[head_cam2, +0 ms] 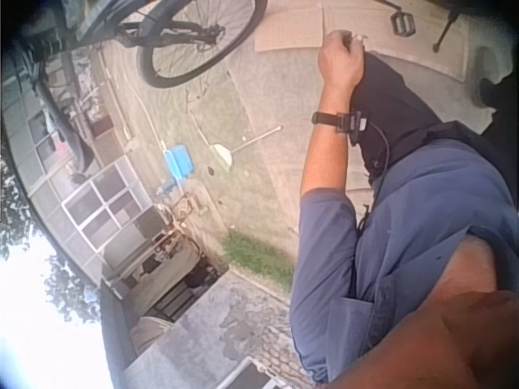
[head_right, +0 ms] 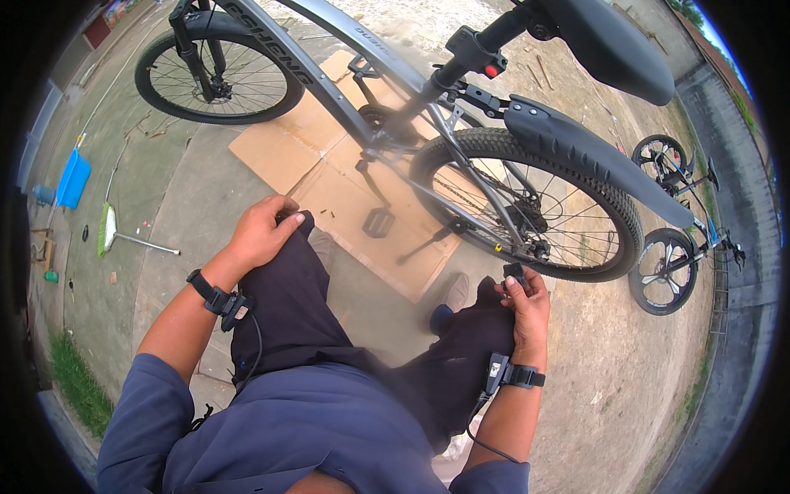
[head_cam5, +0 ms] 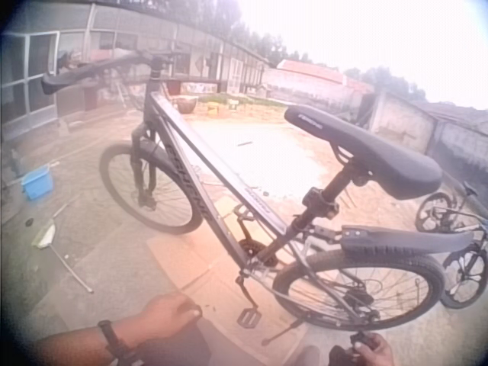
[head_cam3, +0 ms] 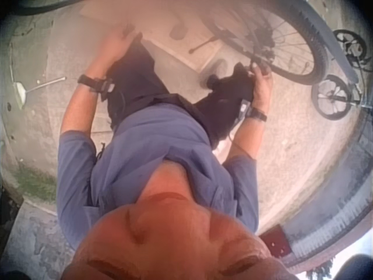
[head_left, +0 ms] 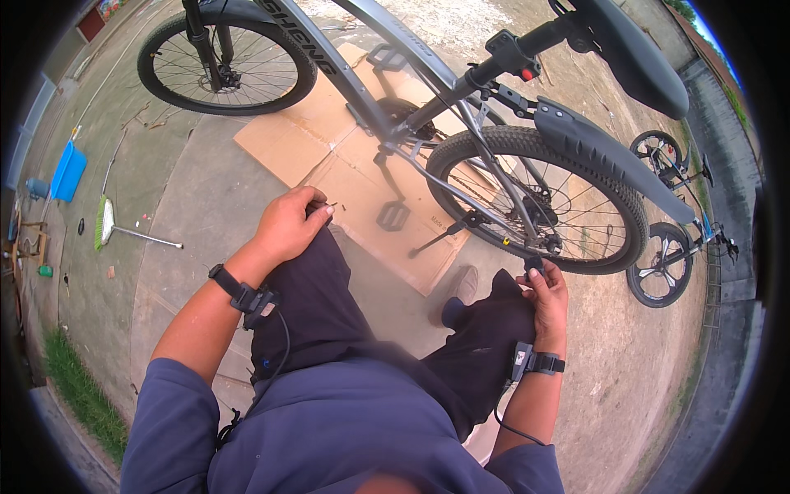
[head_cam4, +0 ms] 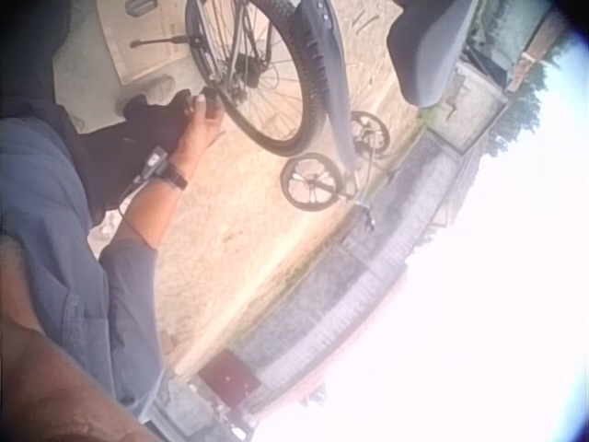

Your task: The person assembles a mounting bracket and attaches it to the seat post of a bicycle by hand. They insert a rubber shim into the bracket and then clamp the assembly around the metal post.

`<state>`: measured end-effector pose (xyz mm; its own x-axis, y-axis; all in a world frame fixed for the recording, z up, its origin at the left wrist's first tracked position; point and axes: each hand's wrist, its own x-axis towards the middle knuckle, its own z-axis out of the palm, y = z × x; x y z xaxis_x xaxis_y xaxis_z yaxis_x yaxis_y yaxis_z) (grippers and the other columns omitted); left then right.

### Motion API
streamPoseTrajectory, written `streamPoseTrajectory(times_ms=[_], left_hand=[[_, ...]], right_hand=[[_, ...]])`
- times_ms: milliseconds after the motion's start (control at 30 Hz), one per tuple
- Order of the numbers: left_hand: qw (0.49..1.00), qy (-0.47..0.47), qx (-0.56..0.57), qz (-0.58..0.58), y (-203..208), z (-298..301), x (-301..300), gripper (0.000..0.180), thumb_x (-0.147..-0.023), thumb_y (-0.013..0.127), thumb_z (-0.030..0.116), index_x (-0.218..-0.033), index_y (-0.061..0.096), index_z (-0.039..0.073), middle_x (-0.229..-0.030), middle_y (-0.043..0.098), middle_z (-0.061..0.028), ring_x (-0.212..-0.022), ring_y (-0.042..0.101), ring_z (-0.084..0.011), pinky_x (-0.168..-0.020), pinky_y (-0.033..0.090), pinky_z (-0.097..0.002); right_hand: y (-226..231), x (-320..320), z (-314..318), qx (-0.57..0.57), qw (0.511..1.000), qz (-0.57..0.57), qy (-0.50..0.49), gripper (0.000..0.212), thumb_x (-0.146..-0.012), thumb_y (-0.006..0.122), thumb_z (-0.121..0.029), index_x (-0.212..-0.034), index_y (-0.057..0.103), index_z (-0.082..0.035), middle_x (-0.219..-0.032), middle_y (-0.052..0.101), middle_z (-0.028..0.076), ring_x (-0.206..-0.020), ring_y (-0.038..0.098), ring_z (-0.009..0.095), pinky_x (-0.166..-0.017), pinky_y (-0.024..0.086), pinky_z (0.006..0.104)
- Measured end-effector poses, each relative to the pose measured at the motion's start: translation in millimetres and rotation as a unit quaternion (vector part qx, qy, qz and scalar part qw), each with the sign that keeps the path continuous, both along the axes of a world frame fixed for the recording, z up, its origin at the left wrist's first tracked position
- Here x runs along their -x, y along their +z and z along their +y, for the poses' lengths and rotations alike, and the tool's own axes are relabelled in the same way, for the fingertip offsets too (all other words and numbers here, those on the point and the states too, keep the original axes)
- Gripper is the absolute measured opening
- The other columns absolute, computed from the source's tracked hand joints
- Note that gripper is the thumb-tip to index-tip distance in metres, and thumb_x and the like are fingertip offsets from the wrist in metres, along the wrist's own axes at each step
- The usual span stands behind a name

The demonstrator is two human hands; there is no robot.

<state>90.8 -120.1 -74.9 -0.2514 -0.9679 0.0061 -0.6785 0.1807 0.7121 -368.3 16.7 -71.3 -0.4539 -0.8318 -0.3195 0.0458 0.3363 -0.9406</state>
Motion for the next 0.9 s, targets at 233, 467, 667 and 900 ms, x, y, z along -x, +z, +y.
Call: streamPoseTrajectory(times_ms=[233,467,667,900], left_hand=[[1.000,0.000,-0.003,-0.006,-0.6,-0.4,-0.2,0.028,-0.095,0.069,0.024,-0.108,0.068,0.000,-0.104,0.071,-0.0173,-0.093,0.069,-0.0315,-0.082,0.055,-0.0387],[1.000,0.000,0.000,-0.006,-1.0,-0.9,-0.1,0.028,-0.094,0.070,0.025,-0.107,0.068,0.000,-0.103,0.071,-0.0173,-0.092,0.069,-0.0317,-0.082,0.055,-0.0385],[1.000,-0.001,0.004,-0.004,-2.5,-1.0,-0.2,0.028,-0.094,0.070,0.024,-0.107,0.068,0.000,-0.102,0.070,-0.0172,-0.091,0.069,-0.0317,-0.082,0.055,-0.0387],[1.000,0.000,0.000,-0.002,-2.9,-1.3,0.2,0.027,-0.094,0.070,0.023,-0.107,0.069,0.000,-0.101,0.070,-0.0173,-0.091,0.070,-0.0308,-0.081,0.055,-0.0383]], right_hand=[[-2.0,0.7,0.2,0.003,1.000,-0.004,0.000,0.038,-0.089,0.080,-0.017,-0.122,0.063,-0.005,-0.106,0.071,0.004,-0.086,0.073,0.016,-0.064,0.051,0.0207],[-7.7,5.8,1.1,0.007,1.000,-0.009,0.010,0.033,-0.089,0.080,-0.014,-0.117,0.064,-0.007,-0.105,0.072,0.004,-0.084,0.073,0.016,-0.064,0.051,0.0210],[-5.5,3.7,0.6,0.001,1.000,0.001,0.008,0.036,-0.089,0.081,-0.017,-0.118,0.065,-0.006,-0.107,0.072,0.004,-0.086,0.073,0.016,-0.065,0.051,0.0209],[-0.4,0.2,-0.1,-0.005,1.000,0.014,0.012,0.040,-0.089,0.080,-0.021,-0.122,0.064,-0.004,-0.107,0.072,0.005,-0.087,0.072,0.015,-0.065,0.050,0.0206]])
